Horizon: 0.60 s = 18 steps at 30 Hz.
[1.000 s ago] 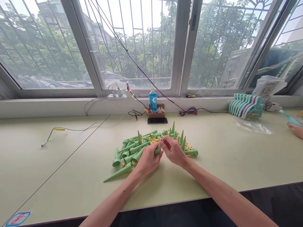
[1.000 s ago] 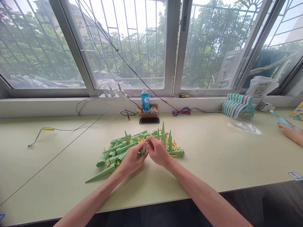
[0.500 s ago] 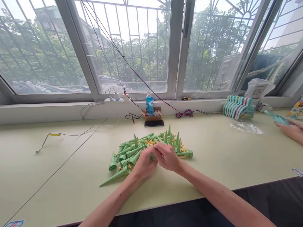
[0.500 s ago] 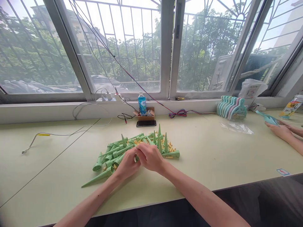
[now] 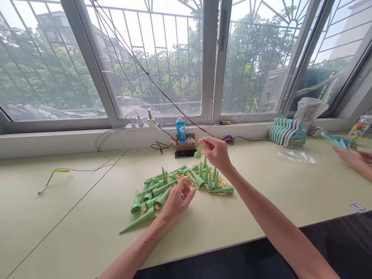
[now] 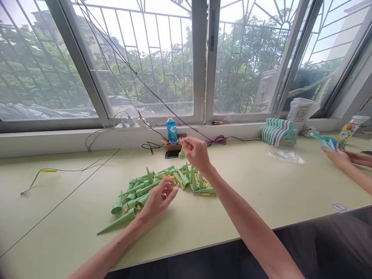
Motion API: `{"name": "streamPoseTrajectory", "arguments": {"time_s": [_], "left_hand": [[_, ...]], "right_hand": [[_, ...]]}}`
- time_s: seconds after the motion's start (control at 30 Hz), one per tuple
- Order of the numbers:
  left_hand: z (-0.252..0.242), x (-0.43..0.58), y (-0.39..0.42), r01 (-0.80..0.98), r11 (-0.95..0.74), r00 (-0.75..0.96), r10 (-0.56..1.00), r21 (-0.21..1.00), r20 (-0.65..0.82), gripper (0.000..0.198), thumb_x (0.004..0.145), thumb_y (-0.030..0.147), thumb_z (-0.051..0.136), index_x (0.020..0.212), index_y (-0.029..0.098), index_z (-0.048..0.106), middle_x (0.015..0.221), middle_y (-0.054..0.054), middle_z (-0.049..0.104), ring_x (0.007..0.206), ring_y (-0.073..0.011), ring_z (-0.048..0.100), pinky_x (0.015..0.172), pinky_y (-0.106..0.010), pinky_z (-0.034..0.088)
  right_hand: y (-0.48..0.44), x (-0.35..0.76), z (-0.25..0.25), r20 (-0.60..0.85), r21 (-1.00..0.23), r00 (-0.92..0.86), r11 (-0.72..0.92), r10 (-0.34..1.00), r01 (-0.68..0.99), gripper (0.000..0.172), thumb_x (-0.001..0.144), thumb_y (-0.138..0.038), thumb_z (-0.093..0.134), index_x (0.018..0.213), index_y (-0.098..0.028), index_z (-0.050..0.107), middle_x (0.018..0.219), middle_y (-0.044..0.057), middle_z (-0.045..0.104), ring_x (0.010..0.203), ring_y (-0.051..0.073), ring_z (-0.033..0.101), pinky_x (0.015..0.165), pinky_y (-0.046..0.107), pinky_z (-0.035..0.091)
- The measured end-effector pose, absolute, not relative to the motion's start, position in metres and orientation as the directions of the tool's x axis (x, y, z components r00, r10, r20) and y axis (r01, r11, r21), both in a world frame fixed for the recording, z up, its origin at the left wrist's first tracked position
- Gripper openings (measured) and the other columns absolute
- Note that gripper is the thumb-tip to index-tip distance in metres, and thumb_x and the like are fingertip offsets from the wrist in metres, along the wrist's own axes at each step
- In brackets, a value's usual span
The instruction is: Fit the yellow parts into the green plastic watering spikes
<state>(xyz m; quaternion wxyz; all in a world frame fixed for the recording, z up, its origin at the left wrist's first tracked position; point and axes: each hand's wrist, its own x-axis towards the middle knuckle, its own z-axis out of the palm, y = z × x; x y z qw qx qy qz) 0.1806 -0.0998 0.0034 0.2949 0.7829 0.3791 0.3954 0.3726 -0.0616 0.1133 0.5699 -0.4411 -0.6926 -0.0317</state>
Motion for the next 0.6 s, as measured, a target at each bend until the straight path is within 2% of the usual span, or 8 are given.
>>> {"name": "streamPoseTrajectory", "arguments": {"time_s": [0.13,0.3,0.43,0.6], "left_hand": [[0.000,0.182,-0.101,0.425,-0.586,0.489,0.790,0.690,0.370,0.015,0.093,0.033,0.047,0.089,0.020,0.051,0.061,0.005,0.044,0.054,-0.0094,0.039,0.049,-0.019,0.033],[0.005,0.183,-0.105,0.413,-0.573,0.490,0.795,0.708,0.357,0.017,0.093,0.033,0.046,0.084,0.019,0.052,0.059,0.005,0.043,0.054,-0.0098,0.038,0.050,-0.020,0.032],[0.006,0.183,-0.106,0.404,-0.557,0.487,0.802,0.725,0.346,0.016,0.092,0.032,0.048,0.082,0.019,0.053,0.058,0.006,0.042,0.054,-0.0097,0.036,0.050,-0.019,0.031],[0.006,0.182,-0.106,0.411,-0.560,0.495,0.800,0.719,0.340,0.016,0.092,0.031,0.048,0.083,0.019,0.053,0.058,0.006,0.045,0.054,-0.0094,0.036,0.051,-0.020,0.030]], "right_hand": [[-0.032,0.406,0.102,0.763,-0.489,0.088,0.483,0.640,0.727,0.031,0.091,-0.035,0.055,0.068,-0.017,0.067,0.056,0.001,0.064,0.052,0.014,0.056,0.059,0.024,0.040],[-0.006,0.435,0.073,0.654,-0.599,0.173,0.365,0.737,0.712,0.025,0.086,-0.032,0.057,0.071,-0.017,0.070,0.065,0.005,0.072,0.054,0.017,0.062,0.061,0.027,0.046],[-0.003,0.441,0.061,0.617,-0.678,0.247,0.346,0.747,0.649,0.031,0.088,-0.038,0.054,0.075,-0.016,0.070,0.067,0.007,0.072,0.046,0.016,0.059,0.055,0.028,0.047],[-0.009,0.439,0.067,0.652,-0.659,0.245,0.375,0.718,0.652,0.029,0.088,-0.036,0.054,0.073,-0.016,0.069,0.066,0.007,0.071,0.049,0.017,0.060,0.057,0.028,0.046]]}}
